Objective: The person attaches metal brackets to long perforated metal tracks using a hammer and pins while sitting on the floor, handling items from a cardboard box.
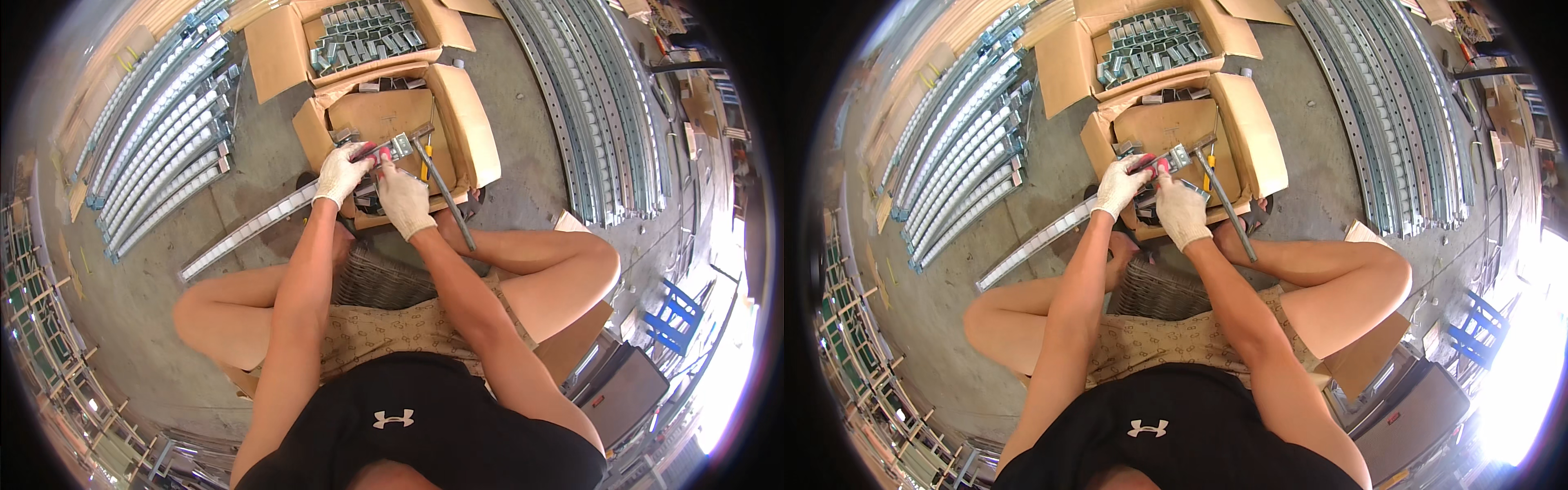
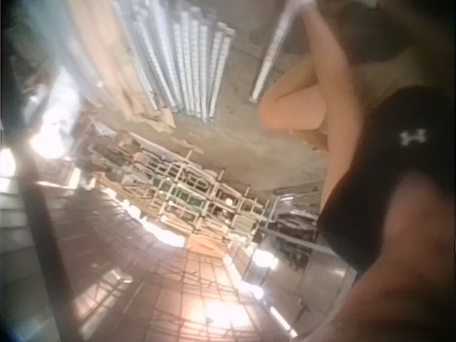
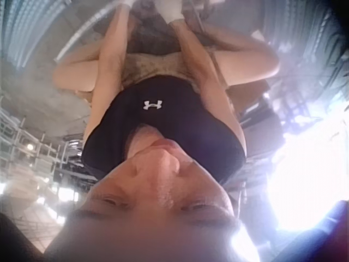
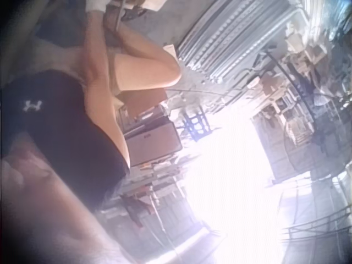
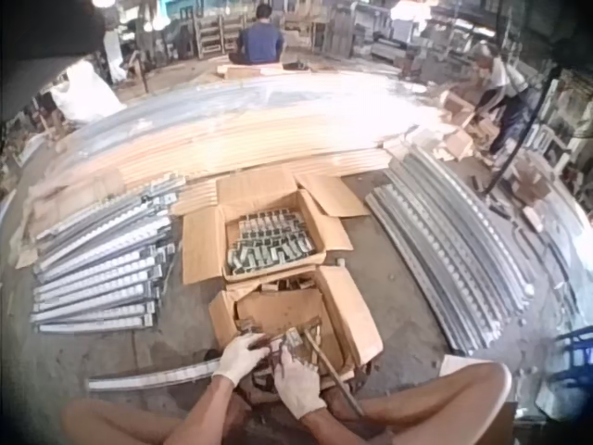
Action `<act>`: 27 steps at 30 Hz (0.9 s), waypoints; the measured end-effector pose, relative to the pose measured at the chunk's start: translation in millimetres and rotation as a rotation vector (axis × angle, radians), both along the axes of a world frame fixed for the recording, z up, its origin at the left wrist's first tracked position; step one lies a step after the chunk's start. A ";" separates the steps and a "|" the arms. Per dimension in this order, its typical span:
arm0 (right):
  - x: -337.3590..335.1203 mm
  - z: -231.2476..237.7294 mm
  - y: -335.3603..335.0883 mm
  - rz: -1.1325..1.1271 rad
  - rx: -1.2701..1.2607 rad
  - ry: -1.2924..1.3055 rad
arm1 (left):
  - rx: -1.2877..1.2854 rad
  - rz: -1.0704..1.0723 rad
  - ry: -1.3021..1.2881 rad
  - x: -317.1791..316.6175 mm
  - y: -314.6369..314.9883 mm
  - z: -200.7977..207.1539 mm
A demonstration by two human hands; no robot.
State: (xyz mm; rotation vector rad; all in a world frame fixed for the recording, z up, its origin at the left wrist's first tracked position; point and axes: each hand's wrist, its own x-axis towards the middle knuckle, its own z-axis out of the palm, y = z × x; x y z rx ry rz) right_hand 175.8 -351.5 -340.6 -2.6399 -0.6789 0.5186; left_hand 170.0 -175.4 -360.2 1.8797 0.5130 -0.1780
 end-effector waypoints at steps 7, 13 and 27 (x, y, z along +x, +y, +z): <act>20.3 36.5 -19.6 0.176 -0.130 0.008 | -0.051 -0.016 0.152 2.6 -5.2 24.0; 17.3 36.1 -17.6 0.232 0.107 0.164 | -0.104 0.013 0.012 -17.6 13.5 -6.1; 22.7 37.7 -63.0 -0.177 0.410 0.700 | 0.794 -0.092 0.430 -143.5 138.6 27.7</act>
